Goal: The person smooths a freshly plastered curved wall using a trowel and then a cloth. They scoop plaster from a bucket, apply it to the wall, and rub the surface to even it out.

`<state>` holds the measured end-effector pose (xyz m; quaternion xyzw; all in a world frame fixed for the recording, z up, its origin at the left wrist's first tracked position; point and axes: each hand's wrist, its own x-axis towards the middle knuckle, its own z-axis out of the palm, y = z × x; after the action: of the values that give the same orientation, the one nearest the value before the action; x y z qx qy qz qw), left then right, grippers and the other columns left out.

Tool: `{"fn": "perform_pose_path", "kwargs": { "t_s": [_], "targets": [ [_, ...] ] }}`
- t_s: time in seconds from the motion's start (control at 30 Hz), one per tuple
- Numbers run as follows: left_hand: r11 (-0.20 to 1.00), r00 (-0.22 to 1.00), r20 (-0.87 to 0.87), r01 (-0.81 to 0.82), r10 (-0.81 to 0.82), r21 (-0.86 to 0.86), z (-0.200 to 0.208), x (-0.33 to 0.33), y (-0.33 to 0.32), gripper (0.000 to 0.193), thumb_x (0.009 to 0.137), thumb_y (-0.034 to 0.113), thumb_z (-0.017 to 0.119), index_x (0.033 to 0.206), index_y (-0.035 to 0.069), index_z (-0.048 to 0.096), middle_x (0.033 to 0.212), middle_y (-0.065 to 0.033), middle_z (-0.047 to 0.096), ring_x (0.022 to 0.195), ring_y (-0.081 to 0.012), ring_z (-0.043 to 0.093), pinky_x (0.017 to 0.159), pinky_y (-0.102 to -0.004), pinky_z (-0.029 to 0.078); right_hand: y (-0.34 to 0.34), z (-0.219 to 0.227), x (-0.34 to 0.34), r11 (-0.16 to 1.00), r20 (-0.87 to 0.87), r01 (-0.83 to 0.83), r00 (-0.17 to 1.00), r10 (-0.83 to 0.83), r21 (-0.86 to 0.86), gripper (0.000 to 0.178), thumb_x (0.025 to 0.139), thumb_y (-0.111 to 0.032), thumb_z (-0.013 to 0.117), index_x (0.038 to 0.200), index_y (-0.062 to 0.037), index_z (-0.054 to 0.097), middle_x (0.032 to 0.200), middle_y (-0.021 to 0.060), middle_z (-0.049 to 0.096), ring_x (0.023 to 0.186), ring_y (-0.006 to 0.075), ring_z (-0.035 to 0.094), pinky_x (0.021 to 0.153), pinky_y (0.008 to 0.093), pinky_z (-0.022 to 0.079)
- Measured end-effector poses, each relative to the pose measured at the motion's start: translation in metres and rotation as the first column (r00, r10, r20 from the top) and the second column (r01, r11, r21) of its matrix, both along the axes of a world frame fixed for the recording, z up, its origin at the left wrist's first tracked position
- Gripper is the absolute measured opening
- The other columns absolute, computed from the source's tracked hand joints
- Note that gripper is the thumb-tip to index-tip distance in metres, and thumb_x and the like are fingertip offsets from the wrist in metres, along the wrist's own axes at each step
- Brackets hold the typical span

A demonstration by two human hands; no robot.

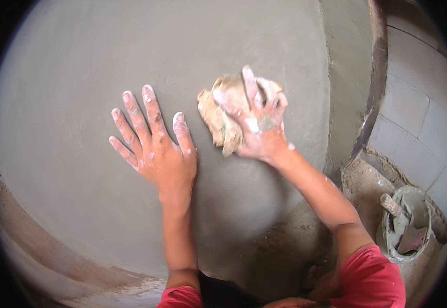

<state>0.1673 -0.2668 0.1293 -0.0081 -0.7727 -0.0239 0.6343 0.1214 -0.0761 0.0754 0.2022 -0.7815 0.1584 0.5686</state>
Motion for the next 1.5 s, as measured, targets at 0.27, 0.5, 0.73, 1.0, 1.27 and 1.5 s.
{"fn": "perform_pose_path", "kwargs": {
  "t_s": [0.27,0.5,0.73,1.0,1.27,1.5],
  "targets": [
    [0.999,1.0,-0.021,-0.014,0.013,-0.035,-0.007,-0.002,-0.003,0.066,0.1,0.041,0.059,0.162,0.02,0.047,0.173,-0.0075,0.034,0.161,-0.0382,0.024,0.128,-0.0646,0.011,0.063,0.015,-0.069,0.873,-0.082,0.246,0.948,-0.307,-0.422,0.094,0.082,-0.049,0.077,0.166,-0.0326,0.036,0.17,0.0281,0.025,0.15,0.0539,0.026,0.115,0.0664,0.017],
    [0.999,0.999,-0.026,-0.027,0.026,-0.018,-0.005,-0.003,0.0,0.069,0.098,0.044,0.063,0.162,0.024,0.047,0.173,-0.0048,0.034,0.161,-0.0372,0.024,0.128,-0.0633,0.01,-0.006,0.002,0.0,0.991,-0.15,0.101,0.985,-0.087,0.093,0.084,0.085,-0.056,0.071,0.161,-0.0308,0.047,0.171,0.0247,0.025,0.154,0.0484,0.025,0.119,0.0619,0.013],
    [1.0,1.0,-0.023,-0.005,0.005,-0.02,-0.005,-0.003,-0.001,0.069,0.099,0.042,0.062,0.163,0.024,0.044,0.173,-0.0047,0.034,0.161,-0.0371,0.023,0.128,-0.0644,0.01,0.033,0.019,-0.047,0.953,-0.172,0.216,0.952,-0.254,-0.211,0.088,0.088,-0.054,0.073,0.165,-0.0275,0.039,0.172,0.0234,0.024,0.153,0.0483,0.026,0.119,0.0599,0.013],
    [0.999,0.999,-0.039,0.018,-0.019,-0.028,-0.004,-0.002,-0.001,0.069,0.099,0.042,0.062,0.163,0.026,0.044,0.173,-0.0038,0.034,0.161,-0.0365,0.022,0.128,-0.0649,0.01,0.035,-0.02,-0.029,0.951,-0.033,0.216,0.973,-0.228,-0.221,0.088,0.086,-0.058,0.074,0.164,-0.0334,0.04,0.171,0.0254,0.022,0.152,0.0511,0.023,0.115,0.0659,0.015],
    [1.0,0.999,-0.034,-0.002,0.002,-0.026,-0.003,-0.003,0.002,0.069,0.098,0.045,0.062,0.162,0.025,0.046,0.173,-0.0041,0.034,0.161,-0.0373,0.022,0.128,-0.0655,0.008,-0.002,0.001,-0.012,0.998,-0.12,0.048,0.991,-0.053,-0.043,0.08,0.084,-0.052,0.071,0.159,-0.039,0.047,0.171,0.0217,0.029,0.152,0.051,0.026,0.117,0.0648,0.013],
    [0.999,1.0,-0.009,-0.001,0.001,-0.044,-0.004,-0.002,0.0,0.068,0.099,0.043,0.061,0.163,0.024,0.045,0.174,-0.0053,0.033,0.162,-0.0382,0.02,0.127,-0.0664,0.008,0.052,0.022,-0.071,0.912,-0.192,0.242,0.929,-0.317,-0.332,0.085,0.092,-0.057,0.069,0.166,-0.0334,0.034,0.171,0.0224,0.027,0.153,0.0483,0.027,0.118,0.0649,0.014]
  ]
}}
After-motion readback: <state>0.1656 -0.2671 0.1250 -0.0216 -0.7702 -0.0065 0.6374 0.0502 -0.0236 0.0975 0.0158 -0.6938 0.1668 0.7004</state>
